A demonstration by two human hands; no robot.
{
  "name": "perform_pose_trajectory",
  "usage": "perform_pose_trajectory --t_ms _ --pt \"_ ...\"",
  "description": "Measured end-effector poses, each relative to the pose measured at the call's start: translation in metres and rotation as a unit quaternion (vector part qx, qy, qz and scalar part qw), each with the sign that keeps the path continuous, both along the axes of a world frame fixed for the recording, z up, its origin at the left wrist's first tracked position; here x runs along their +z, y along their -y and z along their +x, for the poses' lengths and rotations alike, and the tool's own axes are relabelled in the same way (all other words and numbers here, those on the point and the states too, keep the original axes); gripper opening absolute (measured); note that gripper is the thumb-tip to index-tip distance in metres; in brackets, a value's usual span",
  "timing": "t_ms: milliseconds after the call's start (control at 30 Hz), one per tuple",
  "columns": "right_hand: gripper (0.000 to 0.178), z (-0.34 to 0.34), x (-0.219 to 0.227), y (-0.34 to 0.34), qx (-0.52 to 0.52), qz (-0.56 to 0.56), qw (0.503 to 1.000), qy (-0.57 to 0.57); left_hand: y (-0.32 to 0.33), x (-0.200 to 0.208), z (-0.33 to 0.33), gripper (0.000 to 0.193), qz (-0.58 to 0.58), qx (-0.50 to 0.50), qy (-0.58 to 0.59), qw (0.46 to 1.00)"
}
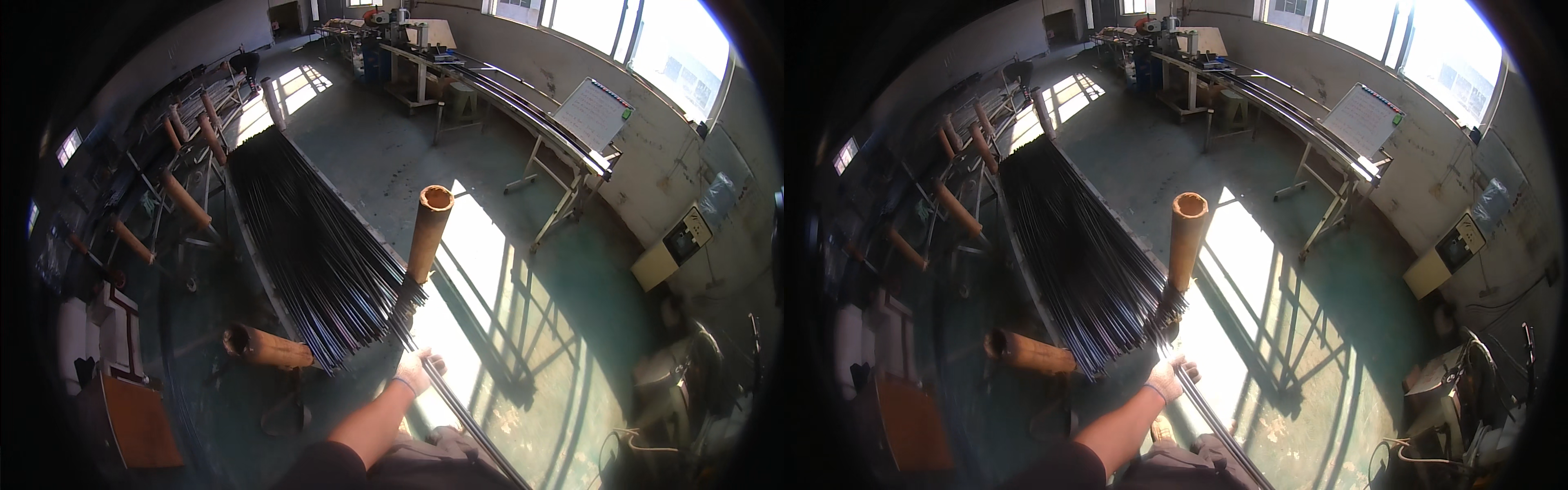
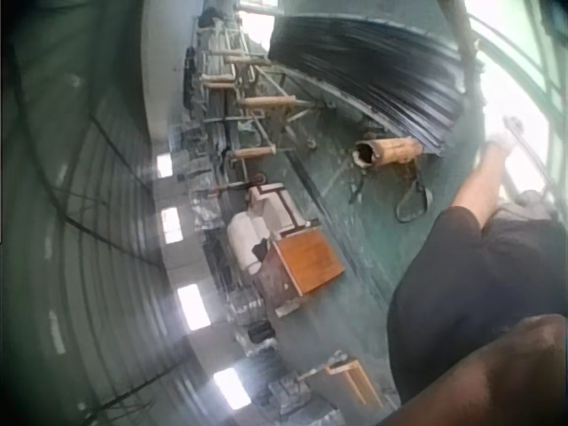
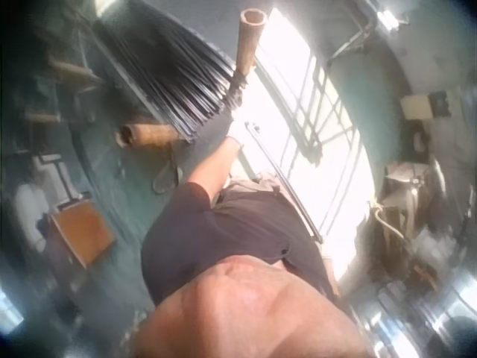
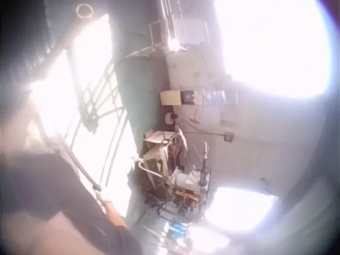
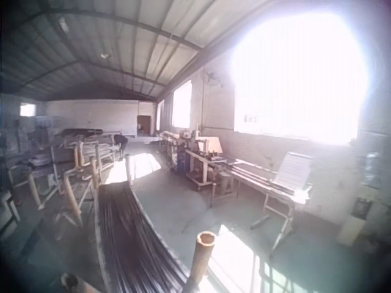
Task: The person repeatedly picks up bundles of long metal rods from a rack, carries them to a bending machine, and feeds them through the rollers to bend them. The bent rods are then placed on a nearby stand. The process is repeated multiple times throughout the clip.
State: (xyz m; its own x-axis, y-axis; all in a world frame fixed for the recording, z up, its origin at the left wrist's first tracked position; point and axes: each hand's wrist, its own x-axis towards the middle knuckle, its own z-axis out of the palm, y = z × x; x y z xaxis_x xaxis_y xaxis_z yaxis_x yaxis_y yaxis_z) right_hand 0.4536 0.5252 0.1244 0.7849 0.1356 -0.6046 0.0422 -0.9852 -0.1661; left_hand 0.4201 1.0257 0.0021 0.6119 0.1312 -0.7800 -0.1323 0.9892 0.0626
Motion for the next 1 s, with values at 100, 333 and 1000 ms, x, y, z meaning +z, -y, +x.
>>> perform_pose_trajectory --t_ms 100,333,1000 --pt "0.042 -0.009 -0.013 0.08 -0.056 -0.008 0.998 0.025 0.056 0.019 -0.002 0.003 0.036 -0.01 -0.031 0.999" --pt "0.03 -0.071 -0.055 0.361 -0.18 -0.083 0.975 0.1 0.192 0.161 -0.003 0.007 0.116 -0.055 0.097 0.987" --pt "0.005 0.08 0.027 0.641 -0.582 0.781 0.03 0.223 0.811 0.272 0.238 0.01 0.911 -0.24 0.334 0.0"
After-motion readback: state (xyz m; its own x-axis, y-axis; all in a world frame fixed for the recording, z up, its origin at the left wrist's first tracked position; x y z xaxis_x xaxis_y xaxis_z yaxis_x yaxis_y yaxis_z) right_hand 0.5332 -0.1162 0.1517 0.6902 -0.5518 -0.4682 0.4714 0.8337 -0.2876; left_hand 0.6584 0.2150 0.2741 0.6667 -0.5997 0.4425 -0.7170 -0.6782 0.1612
